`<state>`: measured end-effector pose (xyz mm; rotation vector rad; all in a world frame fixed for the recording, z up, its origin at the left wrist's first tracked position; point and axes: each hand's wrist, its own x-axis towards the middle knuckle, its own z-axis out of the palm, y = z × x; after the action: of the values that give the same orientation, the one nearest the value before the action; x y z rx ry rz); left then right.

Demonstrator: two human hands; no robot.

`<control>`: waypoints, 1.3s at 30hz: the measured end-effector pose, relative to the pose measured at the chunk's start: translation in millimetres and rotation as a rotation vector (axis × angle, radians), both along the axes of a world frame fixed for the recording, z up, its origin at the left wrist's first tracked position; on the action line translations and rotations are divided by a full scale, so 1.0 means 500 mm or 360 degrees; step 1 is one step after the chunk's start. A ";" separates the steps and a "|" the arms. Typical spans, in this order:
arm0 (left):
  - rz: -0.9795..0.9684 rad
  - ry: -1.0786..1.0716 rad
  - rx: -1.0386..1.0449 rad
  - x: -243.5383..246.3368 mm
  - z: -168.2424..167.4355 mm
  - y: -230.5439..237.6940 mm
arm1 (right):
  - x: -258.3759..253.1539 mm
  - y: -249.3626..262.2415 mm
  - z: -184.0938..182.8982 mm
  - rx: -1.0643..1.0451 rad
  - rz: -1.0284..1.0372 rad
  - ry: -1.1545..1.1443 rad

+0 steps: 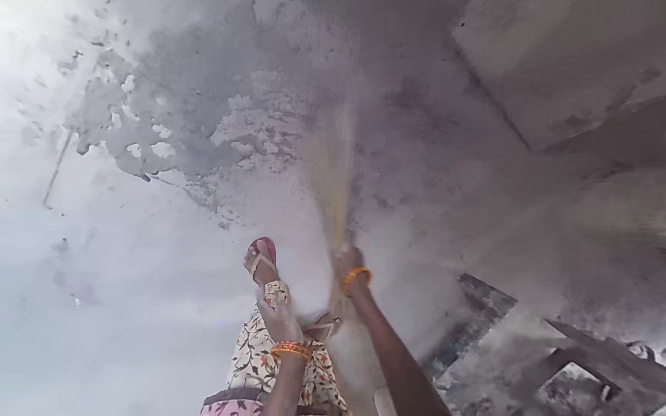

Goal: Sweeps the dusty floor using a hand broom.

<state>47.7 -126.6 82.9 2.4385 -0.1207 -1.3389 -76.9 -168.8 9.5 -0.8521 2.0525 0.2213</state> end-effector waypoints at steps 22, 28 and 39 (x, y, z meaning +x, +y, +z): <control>0.0084 0.0116 0.0023 -0.012 0.001 -0.022 | 0.182 -0.190 -0.039 0.0150 0.0278 -0.0537; 0.0108 0.0155 0.0050 -0.003 -0.003 -0.031 | -0.131 -0.102 -0.057 0.0242 -0.0082 0.0347; 0.0205 0.0289 0.0043 0.012 0.001 -0.062 | -0.161 -0.195 -0.059 0.0418 0.0188 0.0150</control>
<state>53.7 -157.5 83.2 2.2899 0.0989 -1.5030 -157.2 -266.3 -19.9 -0.8118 2.0046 0.5925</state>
